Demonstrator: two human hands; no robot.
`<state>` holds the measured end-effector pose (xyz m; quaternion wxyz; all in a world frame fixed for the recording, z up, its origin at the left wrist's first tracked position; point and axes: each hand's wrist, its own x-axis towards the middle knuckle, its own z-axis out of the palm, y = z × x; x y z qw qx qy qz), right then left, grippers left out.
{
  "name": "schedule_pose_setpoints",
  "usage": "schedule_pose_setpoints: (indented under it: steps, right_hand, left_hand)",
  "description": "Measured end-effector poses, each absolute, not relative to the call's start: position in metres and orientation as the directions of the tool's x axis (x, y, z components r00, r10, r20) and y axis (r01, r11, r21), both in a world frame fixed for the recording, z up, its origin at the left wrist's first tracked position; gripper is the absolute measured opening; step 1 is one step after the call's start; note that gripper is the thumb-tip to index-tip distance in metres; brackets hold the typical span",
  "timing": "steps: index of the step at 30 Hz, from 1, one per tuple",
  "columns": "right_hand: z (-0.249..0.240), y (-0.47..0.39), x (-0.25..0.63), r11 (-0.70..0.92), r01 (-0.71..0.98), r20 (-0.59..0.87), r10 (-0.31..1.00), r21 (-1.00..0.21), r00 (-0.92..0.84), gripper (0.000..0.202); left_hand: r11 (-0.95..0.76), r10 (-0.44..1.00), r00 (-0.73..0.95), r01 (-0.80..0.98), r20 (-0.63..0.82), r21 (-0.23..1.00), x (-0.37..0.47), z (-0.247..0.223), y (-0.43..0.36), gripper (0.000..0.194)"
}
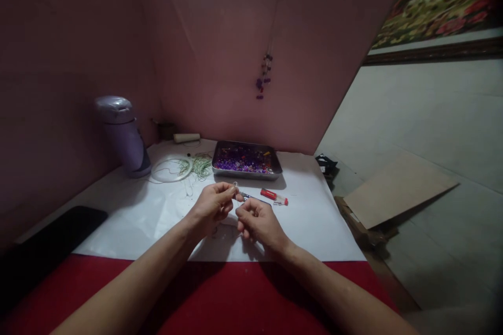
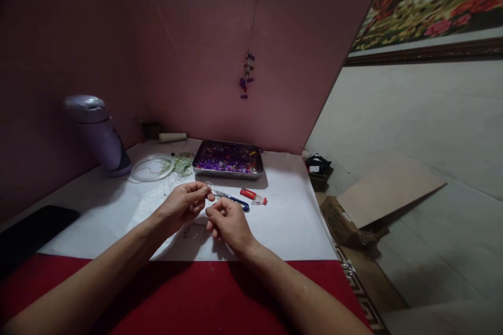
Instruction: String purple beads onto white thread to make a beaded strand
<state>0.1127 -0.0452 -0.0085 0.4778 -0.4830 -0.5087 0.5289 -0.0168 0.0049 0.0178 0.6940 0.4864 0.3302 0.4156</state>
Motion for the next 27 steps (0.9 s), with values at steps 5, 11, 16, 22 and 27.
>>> schedule_pose_setpoints:
  steps: [5,11,16,22,27]
  right_hand:
    - [-0.010,-0.044,0.116,-0.078,0.086,-0.094,0.975,-0.993,-0.199,0.019]
    - [-0.001,-0.049,0.121,-0.015,0.225,-0.102,0.920,-0.974,-0.379,0.012]
    - [0.015,-0.042,0.135,0.345,0.378,0.394,0.917,-0.859,0.058,0.022]
    - [0.010,-0.032,0.144,0.323,0.190,0.303,0.944,-0.927,-0.129,0.032]
    - [0.008,-0.034,0.142,0.318,0.291,0.319,0.947,-0.902,-0.045,0.027]
  left_hand:
    - [0.231,0.891,0.444,-0.270,-0.092,0.935,-0.018,0.019,0.005,0.027]
    - [0.215,0.892,0.444,-0.261,-0.081,0.941,-0.020,0.019,0.009,0.026]
    - [0.243,0.806,0.585,-0.193,-0.087,0.951,-0.022,0.021,0.006,0.023]
    - [0.243,0.719,0.690,-0.131,-0.088,0.961,-0.021,0.022,0.001,0.022]
    - [0.270,0.703,0.694,-0.060,-0.154,0.961,-0.020,0.021,0.002,0.017]
